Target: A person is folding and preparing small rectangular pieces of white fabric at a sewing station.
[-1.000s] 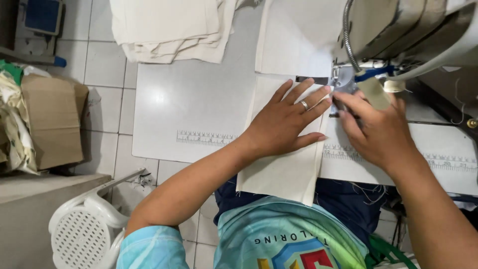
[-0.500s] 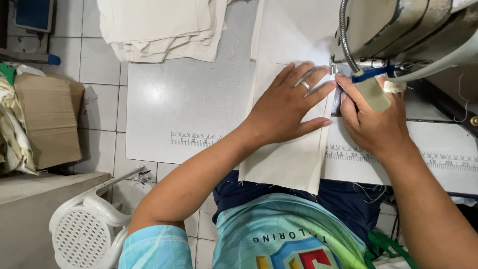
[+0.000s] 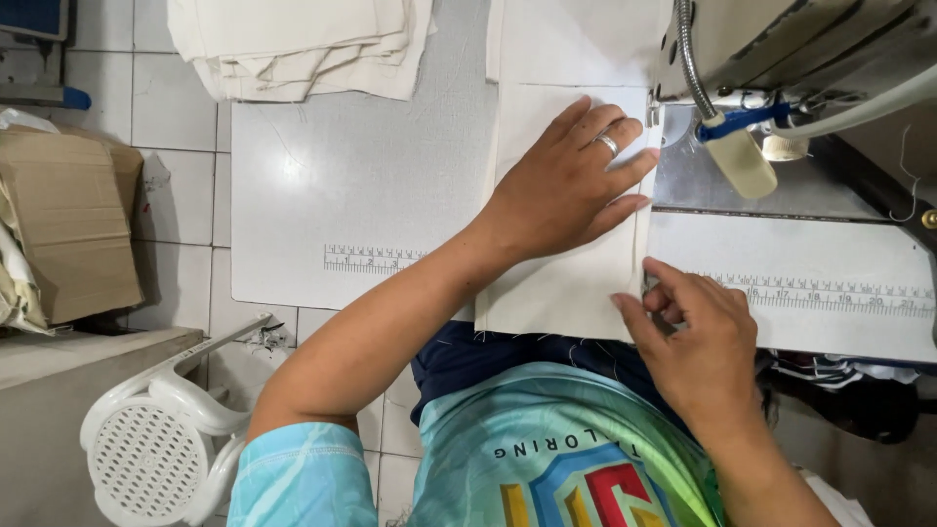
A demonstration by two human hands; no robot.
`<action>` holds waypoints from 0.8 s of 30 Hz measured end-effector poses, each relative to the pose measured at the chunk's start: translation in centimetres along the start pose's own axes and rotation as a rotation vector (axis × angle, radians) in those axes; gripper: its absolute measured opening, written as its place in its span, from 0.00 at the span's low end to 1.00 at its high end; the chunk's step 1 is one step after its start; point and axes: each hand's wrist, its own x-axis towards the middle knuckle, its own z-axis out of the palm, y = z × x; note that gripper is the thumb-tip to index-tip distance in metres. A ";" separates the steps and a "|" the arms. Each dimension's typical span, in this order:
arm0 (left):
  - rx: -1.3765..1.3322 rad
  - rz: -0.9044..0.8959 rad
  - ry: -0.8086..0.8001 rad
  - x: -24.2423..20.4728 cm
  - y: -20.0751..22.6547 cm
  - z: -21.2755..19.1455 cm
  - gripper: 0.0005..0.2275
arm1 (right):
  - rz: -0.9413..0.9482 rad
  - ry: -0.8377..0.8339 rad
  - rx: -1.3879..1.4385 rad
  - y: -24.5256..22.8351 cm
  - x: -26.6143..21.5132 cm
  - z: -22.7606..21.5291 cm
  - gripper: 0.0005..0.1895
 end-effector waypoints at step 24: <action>0.011 0.091 -0.010 -0.7 0.4 -0.5 0.13 | -0.177 0.118 -0.076 0.9 -2.4 0.9 0.15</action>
